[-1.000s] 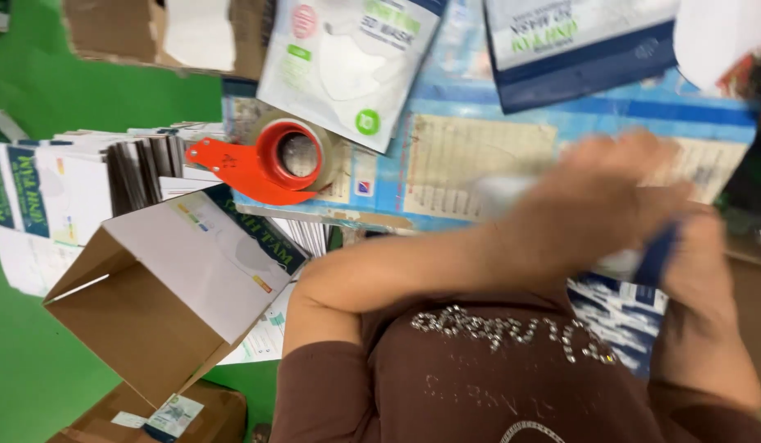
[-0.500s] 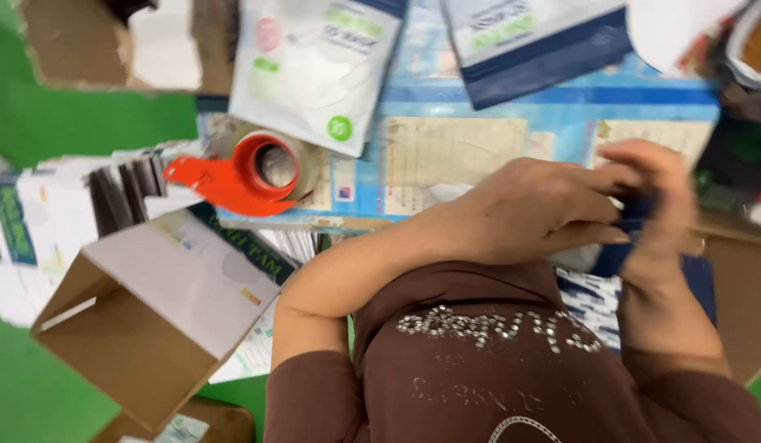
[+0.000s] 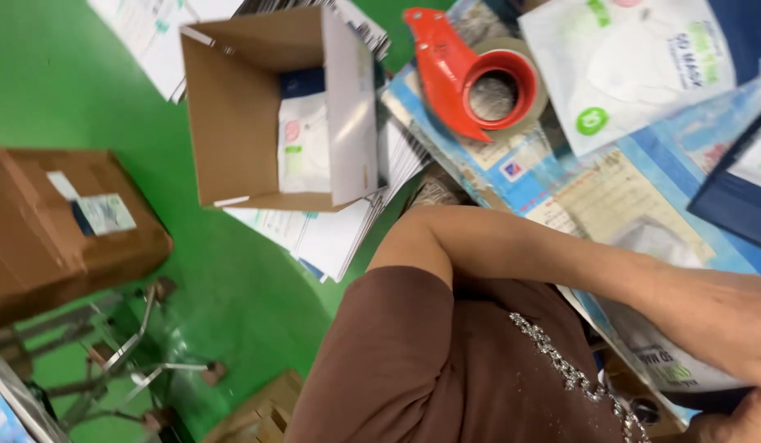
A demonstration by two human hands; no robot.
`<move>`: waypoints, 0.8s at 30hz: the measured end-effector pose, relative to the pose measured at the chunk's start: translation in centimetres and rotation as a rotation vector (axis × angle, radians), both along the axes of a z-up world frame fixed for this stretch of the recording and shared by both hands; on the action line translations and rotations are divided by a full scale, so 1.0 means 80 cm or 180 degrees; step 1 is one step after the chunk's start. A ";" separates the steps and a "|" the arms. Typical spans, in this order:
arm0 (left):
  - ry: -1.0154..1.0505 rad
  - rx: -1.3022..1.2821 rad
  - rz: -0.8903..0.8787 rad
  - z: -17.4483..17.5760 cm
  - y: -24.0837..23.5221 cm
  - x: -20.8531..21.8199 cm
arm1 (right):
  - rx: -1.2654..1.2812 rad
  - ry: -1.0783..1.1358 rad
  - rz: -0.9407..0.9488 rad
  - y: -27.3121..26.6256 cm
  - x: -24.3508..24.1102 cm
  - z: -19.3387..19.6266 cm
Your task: The recorder is packaging individual 5D masks into protective plastic pouches and then placing those pouches into cardboard boxes.
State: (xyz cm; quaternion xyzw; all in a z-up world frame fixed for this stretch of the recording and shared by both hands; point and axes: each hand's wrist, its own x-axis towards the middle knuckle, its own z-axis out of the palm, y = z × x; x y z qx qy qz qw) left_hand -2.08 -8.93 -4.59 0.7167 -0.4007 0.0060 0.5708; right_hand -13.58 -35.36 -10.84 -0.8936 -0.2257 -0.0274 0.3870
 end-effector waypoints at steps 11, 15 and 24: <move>-0.0578 -0.0456 0.1430 0.089 0.101 -0.014 | 0.0653 -0.0299 -0.0432 0.072 -0.010 0.087; 0.0158 -0.0941 0.1392 0.113 0.150 -0.023 | -0.0742 -0.0692 -0.0375 0.140 -0.021 0.180; 0.0984 0.0887 0.2506 0.139 0.269 0.049 | 0.3106 0.0897 -0.0179 0.203 0.025 0.164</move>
